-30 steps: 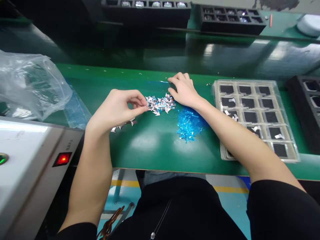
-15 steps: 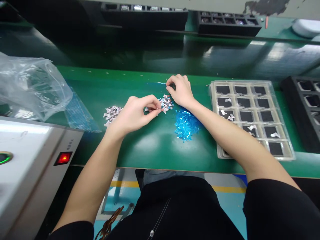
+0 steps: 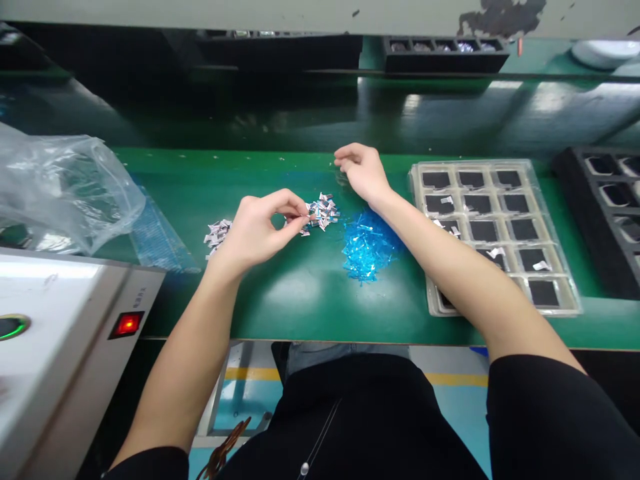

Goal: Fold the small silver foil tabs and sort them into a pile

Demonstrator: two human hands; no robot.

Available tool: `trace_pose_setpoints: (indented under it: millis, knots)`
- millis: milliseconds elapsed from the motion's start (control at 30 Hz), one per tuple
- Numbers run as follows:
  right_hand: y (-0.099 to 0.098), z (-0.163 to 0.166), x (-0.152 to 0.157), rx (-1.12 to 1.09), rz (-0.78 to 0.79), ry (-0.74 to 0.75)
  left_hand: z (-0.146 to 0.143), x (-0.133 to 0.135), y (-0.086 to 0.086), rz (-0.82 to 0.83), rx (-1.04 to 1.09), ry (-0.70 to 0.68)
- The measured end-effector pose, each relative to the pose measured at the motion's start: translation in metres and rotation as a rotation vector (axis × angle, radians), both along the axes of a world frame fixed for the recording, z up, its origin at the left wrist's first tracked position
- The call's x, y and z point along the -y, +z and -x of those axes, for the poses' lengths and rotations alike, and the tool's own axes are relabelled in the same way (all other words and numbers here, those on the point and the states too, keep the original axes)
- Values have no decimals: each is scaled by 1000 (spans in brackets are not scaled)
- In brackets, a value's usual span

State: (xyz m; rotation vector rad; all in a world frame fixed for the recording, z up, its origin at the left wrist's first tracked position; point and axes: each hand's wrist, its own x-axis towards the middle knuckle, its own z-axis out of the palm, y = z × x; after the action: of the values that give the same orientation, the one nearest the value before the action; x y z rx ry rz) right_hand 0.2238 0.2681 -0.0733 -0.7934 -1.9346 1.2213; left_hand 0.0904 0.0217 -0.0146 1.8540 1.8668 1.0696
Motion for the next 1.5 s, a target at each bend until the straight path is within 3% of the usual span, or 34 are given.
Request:
trace_pose_setpoints:
  millis: [133, 300, 500, 600, 700, 1000, 1500]
  knots:
    - [14, -8, 2, -173, 209, -34, 6, 0, -2, -56, 10, 46]
    - [24, -15, 0, -249, 324, -40, 8, -1, -4, -74, 14, 91]
    - [30, -20, -5, -191, 165, -127, 5, -1, -3, -59, -1, 91]
    - [36, -21, 2, -262, 255, -120, 4, -1, -4, -60, -19, 91]
    - [42, -20, 18, -328, 348, -87, 0, -1, -6, -75, -79, -5]
    - [52, -14, 75, -217, 174, 19, -28, -11, -16, 13, -369, -249]
    - [64, -19, 79, -223, 299, 45, -35, -15, -21, 57, -413, -288]
